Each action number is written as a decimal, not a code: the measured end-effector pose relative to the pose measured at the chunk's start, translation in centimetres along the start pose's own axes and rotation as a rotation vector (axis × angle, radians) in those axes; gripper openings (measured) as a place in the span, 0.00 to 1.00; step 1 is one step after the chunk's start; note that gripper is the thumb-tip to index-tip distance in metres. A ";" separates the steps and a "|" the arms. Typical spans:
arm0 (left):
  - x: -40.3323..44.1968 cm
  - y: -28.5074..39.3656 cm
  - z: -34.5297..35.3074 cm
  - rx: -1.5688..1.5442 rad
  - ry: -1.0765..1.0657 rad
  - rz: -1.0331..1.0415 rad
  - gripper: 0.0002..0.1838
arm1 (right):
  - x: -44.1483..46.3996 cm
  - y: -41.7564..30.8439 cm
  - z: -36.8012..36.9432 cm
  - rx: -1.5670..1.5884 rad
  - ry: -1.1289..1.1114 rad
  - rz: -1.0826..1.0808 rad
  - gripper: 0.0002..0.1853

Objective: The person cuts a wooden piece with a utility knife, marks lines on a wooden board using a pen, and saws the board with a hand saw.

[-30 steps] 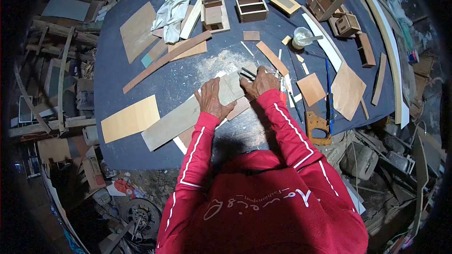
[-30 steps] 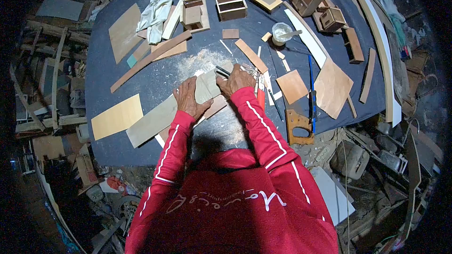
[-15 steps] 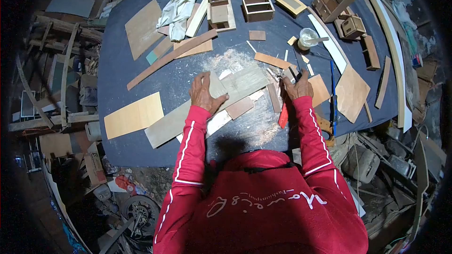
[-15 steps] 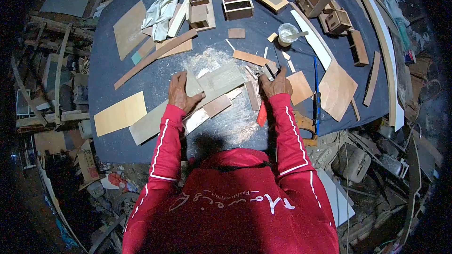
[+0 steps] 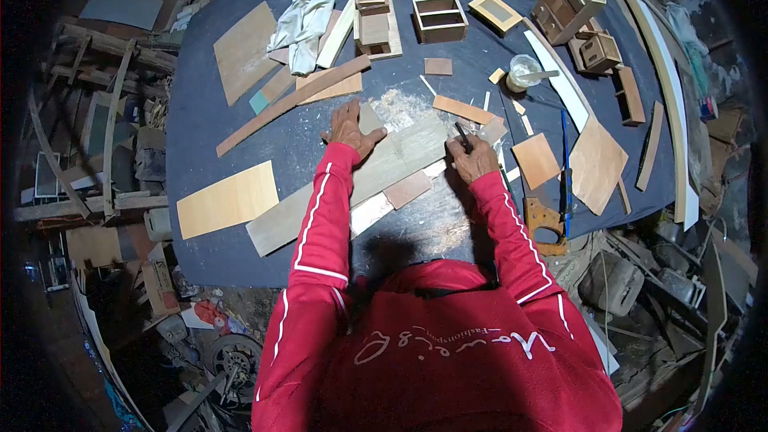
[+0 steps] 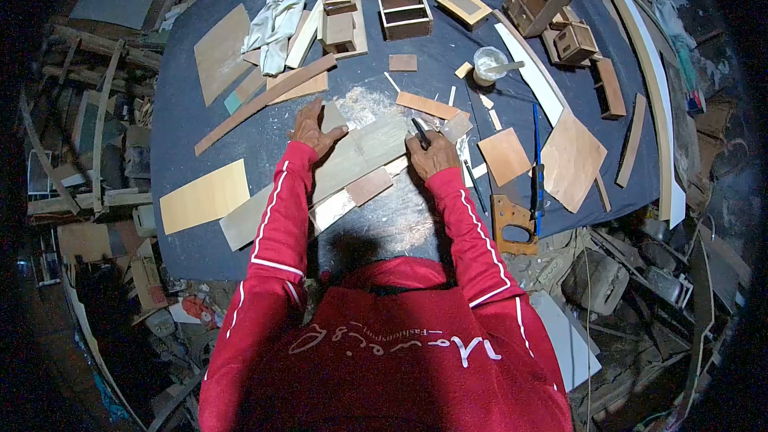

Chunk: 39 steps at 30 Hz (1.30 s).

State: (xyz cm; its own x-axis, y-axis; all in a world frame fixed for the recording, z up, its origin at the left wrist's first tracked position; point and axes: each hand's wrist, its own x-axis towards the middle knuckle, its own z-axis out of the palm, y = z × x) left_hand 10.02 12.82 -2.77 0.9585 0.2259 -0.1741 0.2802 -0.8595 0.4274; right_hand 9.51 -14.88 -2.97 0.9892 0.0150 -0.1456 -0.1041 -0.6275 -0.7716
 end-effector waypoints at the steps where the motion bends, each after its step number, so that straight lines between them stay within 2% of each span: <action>1: -0.4 -0.1 -0.3 0.000 0.001 -0.003 0.54 | 0.3 0.5 0.3 0.000 -0.002 -0.002 0.24; 4: -3.9 -0.3 -1.7 -0.003 0.051 0.042 0.54 | 0.7 1.3 0.8 0.098 -0.067 -0.042 0.24; 7: -8.5 0.4 -3.5 0.035 0.020 0.013 0.54 | 1.2 2.6 1.9 0.186 -0.060 -0.010 0.23; 9: -11.3 1.2 -4.4 0.175 -0.044 0.041 0.54 | 1.6 3.5 2.7 0.241 -0.065 0.031 0.19; 12: -13.1 -1.2 -2.2 0.209 0.023 0.095 0.54 | 1.4 4.6 3.0 0.542 -0.073 0.126 0.17; 14: -13.6 -1.9 -2.1 0.215 0.067 0.124 0.53 | 1.0 5.9 3.4 0.589 -0.074 0.114 0.17; 16: -13.7 -1.6 -2.3 0.138 0.105 0.275 0.52 | 0.5 6.5 3.0 0.641 -0.101 0.086 0.18; 17: -13.8 -1.5 -2.2 0.135 0.107 0.277 0.52 | 0.3 6.8 2.8 0.639 -0.098 0.083 0.18; 19: -13.8 -1.3 -2.1 0.170 0.277 0.451 0.49 | -0.5 5.8 1.8 0.777 -0.127 0.086 0.17; 23: -13.6 -0.3 -2.3 0.193 0.301 0.484 0.49 | -0.8 5.9 1.0 0.890 -0.133 0.090 0.15; 29: -12.7 0.7 -2.7 0.196 0.223 0.499 0.49 | -1.3 7.3 0.2 0.802 -0.052 0.146 0.14; 31: -12.2 0.3 -2.6 0.145 0.060 0.436 0.51 | -1.4 6.9 -0.1 0.754 -0.042 0.161 0.15; 34: -11.1 -0.5 -2.2 0.111 -0.050 0.393 0.51 | -1.5 5.3 -0.5 0.622 0.010 0.152 0.16; 36: -10.9 -0.6 -1.9 0.110 -0.058 0.373 0.51 | -1.2 4.9 -0.2 0.526 0.084 0.105 0.14; 39: -10.8 -0.3 -1.8 0.129 -0.074 0.320 0.51 | -0.4 5.2 0.5 0.579 0.050 0.130 0.14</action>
State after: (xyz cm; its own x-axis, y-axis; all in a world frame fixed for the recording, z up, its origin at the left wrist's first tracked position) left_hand -0.33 11.49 0.55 0.9889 -0.0937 -0.1153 -0.0470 -0.9334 0.3557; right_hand 8.50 -17.76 -7.24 0.9669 -0.0785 -0.2428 -0.2497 -0.0946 -0.9637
